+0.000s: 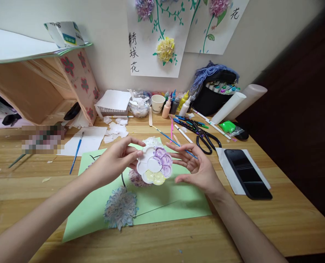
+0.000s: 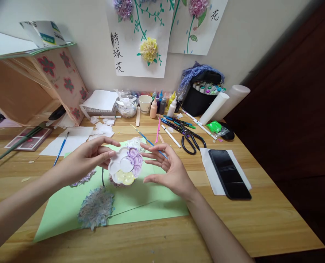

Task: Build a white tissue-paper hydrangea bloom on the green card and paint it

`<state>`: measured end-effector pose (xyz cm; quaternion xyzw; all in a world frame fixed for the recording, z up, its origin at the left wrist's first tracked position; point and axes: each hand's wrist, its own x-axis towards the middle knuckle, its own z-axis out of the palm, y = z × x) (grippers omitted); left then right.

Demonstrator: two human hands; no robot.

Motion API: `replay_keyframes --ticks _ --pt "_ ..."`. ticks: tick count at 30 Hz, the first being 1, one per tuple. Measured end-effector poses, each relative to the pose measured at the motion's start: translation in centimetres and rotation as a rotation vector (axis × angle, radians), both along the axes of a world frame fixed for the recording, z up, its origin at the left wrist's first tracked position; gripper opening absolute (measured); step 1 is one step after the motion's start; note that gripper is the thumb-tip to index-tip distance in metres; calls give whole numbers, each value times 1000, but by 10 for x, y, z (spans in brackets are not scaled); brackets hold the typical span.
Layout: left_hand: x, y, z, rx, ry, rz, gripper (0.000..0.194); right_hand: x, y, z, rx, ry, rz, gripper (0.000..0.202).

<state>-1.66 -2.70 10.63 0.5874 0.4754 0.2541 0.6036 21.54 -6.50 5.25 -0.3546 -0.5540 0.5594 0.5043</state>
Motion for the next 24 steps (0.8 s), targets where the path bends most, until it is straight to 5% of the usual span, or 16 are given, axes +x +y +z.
replay_keyframes --ticks 9,24 --pt "3 2 -1 17 51 -110 30 -10 -7 -5 118 -69 15 69" --pt "4 6 -1 28 76 -121 31 -8 -8 -7 152 -120 17 72"
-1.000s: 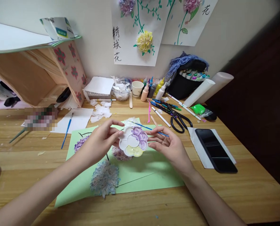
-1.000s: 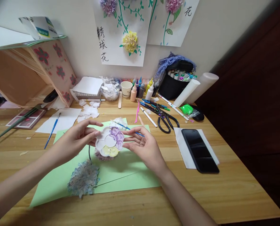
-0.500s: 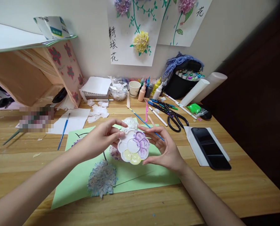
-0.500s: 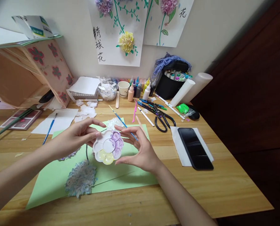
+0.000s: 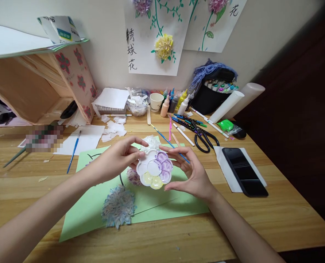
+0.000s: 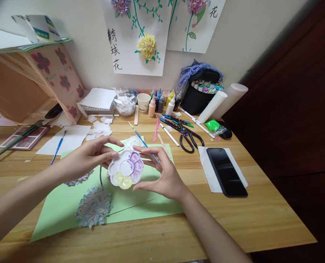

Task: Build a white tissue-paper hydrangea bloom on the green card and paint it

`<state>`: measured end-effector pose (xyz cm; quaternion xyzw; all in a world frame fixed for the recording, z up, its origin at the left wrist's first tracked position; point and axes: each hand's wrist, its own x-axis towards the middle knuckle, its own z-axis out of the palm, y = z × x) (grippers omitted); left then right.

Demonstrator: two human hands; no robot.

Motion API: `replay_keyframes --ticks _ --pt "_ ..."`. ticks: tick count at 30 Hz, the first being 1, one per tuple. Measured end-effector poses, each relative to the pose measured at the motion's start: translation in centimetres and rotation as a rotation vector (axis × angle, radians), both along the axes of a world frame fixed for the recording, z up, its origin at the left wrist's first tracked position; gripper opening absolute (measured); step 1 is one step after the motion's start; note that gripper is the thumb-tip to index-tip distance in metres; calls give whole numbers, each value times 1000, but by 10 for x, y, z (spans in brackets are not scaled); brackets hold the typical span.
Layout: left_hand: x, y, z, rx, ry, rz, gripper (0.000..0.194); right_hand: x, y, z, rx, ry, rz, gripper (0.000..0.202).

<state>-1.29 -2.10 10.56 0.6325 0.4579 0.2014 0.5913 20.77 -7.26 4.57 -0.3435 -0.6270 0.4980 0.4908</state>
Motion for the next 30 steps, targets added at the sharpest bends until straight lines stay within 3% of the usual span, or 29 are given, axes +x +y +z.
replay_keyframes --ticks 18,30 --pt "5 6 6 3 -1 42 26 1 1 1 24 -12 -14 64" --pt "9 7 1 51 30 38 30 -1 1 -2 42 -13 -45 62"
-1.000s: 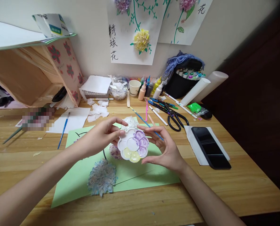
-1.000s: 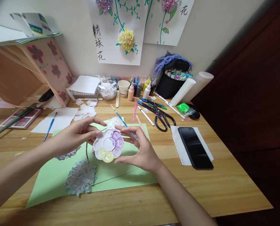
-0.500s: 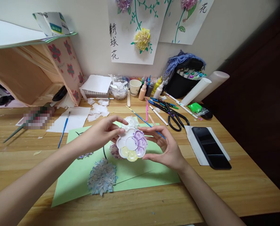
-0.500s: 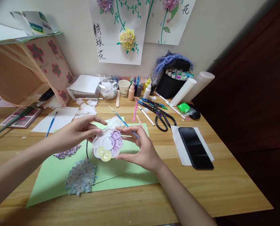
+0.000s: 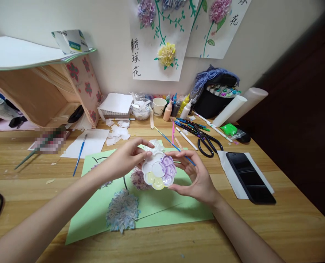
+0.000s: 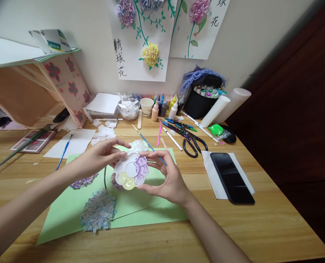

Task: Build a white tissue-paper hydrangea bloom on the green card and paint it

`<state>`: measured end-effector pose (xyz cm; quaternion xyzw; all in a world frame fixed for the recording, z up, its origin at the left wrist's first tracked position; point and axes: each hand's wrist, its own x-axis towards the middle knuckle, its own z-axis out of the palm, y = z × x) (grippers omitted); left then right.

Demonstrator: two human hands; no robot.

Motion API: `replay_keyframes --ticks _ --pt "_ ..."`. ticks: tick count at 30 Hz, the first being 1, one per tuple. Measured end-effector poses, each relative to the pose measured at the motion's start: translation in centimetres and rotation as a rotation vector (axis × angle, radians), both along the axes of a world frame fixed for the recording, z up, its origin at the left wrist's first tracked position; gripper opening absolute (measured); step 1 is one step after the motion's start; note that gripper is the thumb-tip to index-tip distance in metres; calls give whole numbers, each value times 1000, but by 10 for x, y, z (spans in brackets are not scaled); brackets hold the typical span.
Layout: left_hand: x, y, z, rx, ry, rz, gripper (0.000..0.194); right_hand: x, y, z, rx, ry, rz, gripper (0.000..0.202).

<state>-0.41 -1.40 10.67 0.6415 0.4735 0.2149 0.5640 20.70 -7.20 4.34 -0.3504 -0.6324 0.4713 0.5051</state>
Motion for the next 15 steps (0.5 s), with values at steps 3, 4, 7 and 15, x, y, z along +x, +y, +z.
replay_keyframes --ticks 3,4,7,15 --pt "6 -2 4 11 -11 47 32 0 1 -2 17 26 -20 63" --pt "5 -3 6 8 -31 63 34 0 1 -2 22 33 -32 63" --pt "-11 -9 10 64 -70 154 38 4 3 -3 43 63 -89 64" --pt "-145 -62 -45 187 460 759 44 18 14 -5 68 210 -226 63"
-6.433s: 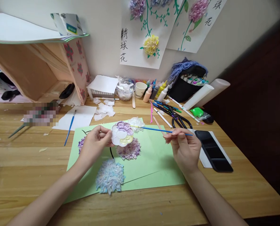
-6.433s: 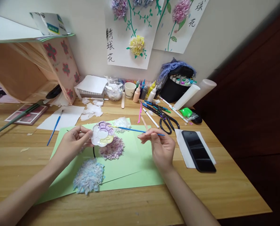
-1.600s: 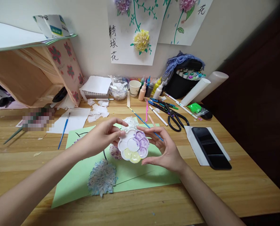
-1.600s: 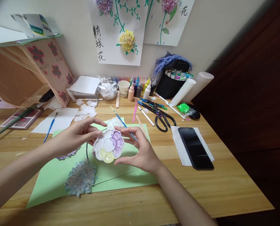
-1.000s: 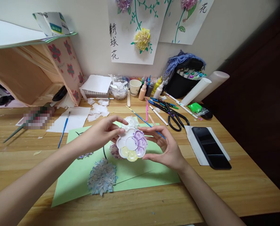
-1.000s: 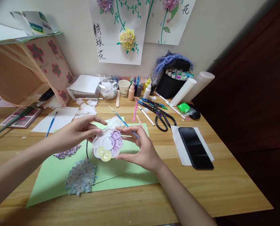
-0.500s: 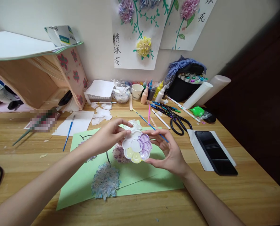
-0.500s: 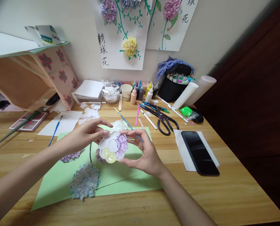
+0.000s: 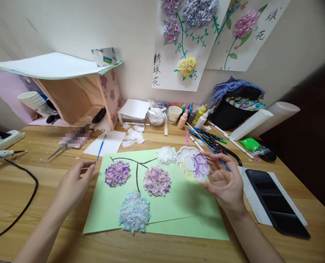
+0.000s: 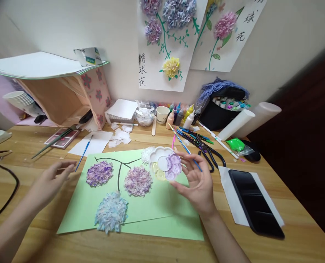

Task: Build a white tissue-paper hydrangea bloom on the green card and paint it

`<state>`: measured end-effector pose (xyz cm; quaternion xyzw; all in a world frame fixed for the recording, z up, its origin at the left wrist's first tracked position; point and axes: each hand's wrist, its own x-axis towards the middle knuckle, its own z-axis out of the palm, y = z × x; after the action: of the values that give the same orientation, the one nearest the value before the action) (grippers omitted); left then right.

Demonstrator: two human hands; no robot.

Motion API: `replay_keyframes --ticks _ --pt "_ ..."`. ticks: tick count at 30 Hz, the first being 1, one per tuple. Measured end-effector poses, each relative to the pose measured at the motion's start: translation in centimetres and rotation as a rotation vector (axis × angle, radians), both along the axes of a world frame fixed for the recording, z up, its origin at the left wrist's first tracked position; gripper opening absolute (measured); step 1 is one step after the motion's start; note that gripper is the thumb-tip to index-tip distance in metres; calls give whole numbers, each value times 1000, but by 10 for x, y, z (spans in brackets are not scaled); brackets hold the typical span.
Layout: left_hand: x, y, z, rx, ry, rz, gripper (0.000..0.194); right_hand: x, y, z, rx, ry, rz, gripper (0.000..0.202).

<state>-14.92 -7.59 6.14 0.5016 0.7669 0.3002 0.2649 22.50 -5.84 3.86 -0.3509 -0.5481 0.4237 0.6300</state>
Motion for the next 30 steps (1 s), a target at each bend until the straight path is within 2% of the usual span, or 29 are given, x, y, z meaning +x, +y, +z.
replay_keyframes --ticks 2,4,6,9,13,16,19,22,24,26,30 --pt "-13 -11 -20 -53 -60 49 48 1 1 -1 5 21 -41 63" --pt "-13 -17 -34 -59 -191 74 50 1 2 -1 17 30 -82 62" --pt "-6 -19 -43 -21 -235 105 51 1 3 -1 26 45 -115 62" --pt "3 -19 -50 46 -188 142 55 0 3 1 24 73 -141 61" --pt "7 -21 -47 30 -217 114 49 2 4 3 19 97 -155 60" --pt "6 -22 -35 -25 -284 13 38 5 5 6 32 108 -183 60" --pt "0 -15 -23 -46 -368 1 39 9 5 8 58 120 -200 61" --pt "-13 5 -18 -83 -451 -31 41 13 5 9 82 128 -202 61" --pt "-22 27 -18 -104 -411 -78 43 14 6 9 84 127 -199 61" --pt "-27 56 -17 -110 -236 -187 46 14 7 9 78 118 -195 61" --pt "-26 120 -10 -97 -133 -305 46 10 8 8 70 96 -179 59"
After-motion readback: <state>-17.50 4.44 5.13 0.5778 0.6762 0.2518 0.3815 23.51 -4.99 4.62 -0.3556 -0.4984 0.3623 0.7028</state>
